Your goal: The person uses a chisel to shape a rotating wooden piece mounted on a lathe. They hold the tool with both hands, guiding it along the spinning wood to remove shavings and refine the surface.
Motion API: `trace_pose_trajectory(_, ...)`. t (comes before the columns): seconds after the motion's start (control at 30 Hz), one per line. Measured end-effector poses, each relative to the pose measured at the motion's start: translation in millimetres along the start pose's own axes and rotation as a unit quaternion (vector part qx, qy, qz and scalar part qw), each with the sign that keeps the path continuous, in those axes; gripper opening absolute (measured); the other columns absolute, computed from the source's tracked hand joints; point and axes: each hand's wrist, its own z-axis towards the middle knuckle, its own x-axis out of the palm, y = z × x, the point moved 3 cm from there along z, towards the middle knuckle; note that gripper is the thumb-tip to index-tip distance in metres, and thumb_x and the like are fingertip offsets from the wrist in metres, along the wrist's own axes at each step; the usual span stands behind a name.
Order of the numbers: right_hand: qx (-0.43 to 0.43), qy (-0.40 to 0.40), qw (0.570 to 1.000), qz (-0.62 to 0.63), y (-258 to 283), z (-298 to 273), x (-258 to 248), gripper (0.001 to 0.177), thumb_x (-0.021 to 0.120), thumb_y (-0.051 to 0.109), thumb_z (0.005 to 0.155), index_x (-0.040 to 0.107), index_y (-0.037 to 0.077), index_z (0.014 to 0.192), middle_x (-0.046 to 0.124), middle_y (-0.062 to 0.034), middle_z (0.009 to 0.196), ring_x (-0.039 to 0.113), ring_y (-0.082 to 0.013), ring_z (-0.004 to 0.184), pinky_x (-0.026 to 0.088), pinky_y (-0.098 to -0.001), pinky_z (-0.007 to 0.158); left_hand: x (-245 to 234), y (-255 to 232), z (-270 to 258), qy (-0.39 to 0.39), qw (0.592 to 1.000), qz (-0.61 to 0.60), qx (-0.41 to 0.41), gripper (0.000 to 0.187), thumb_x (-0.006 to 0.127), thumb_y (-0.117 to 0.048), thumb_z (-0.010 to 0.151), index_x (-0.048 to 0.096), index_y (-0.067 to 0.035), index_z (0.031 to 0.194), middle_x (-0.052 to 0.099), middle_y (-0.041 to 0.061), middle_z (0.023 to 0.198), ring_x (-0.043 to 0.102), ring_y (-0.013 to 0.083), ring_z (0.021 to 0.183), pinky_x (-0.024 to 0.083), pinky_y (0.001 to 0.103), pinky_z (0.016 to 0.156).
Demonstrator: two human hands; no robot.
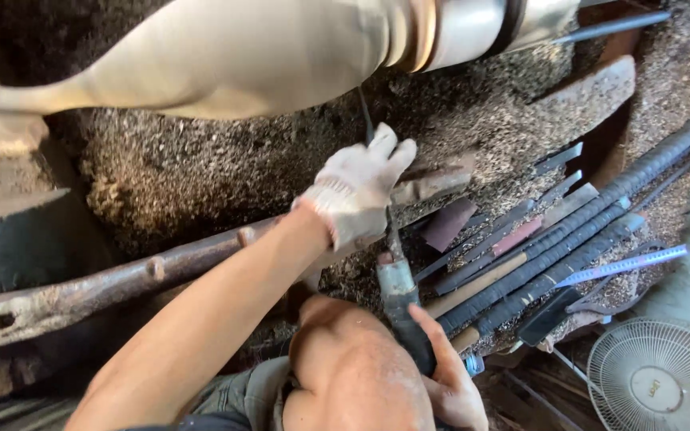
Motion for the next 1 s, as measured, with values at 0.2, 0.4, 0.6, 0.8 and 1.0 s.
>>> trace_pose_trajectory(0.2,-0.02,-0.015,0.999,-0.041,-9.5,-24.1,-63.4,0.112,0.071,-0.019,0.077,0.018,0.025,0.166,0.06,-0.0227,0.147,0.058,-0.0319,0.135,0.041,-0.0454,0.113,-29.9,5.3,-87.4,-0.129,0.988,-0.005,-0.087,0.053,0.078,-0.026,0.079,0.052,-0.006,0.121,0.064,0.021,0.11,0.071,0.0317,0.078,0.058,0.044,0.058)
trace_pose_trajectory(0.4,0.03,-0.066,0.98,-0.185,-4.8,-45.8,-96.3,0.1,0.075,-0.012,0.064,0.043,0.011,0.156,0.064,-0.0151,0.139,0.056,-0.0237,0.136,0.036,-0.0357,0.111,-29.9,3.2,-76.4,-0.047,0.98,0.116,-0.152,0.06,0.074,-0.058,0.082,0.052,-0.006,0.102,0.071,0.017,0.075,0.072,0.0352,0.063,0.058,0.047,0.055)
trace_pose_trajectory(0.6,-0.069,-0.025,0.971,-0.227,20.2,-42.1,-113.1,0.089,0.074,-0.013,0.067,0.04,0.0,0.149,0.054,-0.0153,0.149,0.044,-0.0197,0.142,0.025,-0.0315,0.113,-32.9,-18.3,-37.4,-0.046,0.989,0.089,-0.106,0.059,0.075,-0.044,0.083,0.049,-0.009,0.122,0.067,0.02,0.099,0.071,0.0363,0.069,0.056,0.05,0.053)
trace_pose_trajectory(0.8,0.07,-0.001,0.979,-0.19,27.9,-24.3,-87.5,0.116,0.066,-0.012,0.079,0.005,0.028,0.169,0.061,-0.0165,0.141,0.07,-0.022,0.101,0.056,-0.034,0.088,2.8,-24.8,40.4,-0.036,0.996,0.07,0.029,0.065,0.061,0.002,0.087,0.042,-0.019,0.146,0.049,0.021,0.138,0.07,0.0354,0.084,0.059,0.048,0.061)
trace_pose_trajectory(1.0,0.02,-0.021,0.972,-0.232,1.3,-13.7,-103.4,0.109,0.071,-0.016,0.077,0.023,0.018,0.169,0.067,-0.0189,0.13,0.07,-0.021,0.099,0.055,-0.0327,0.092,6.1,-18.7,55.3,0.073,0.996,-0.004,-0.054,0.059,0.064,-0.003,0.081,0.042,-0.007,0.136,0.049,0.023,0.134,0.069,0.0414,0.089,0.058,0.051,0.072)
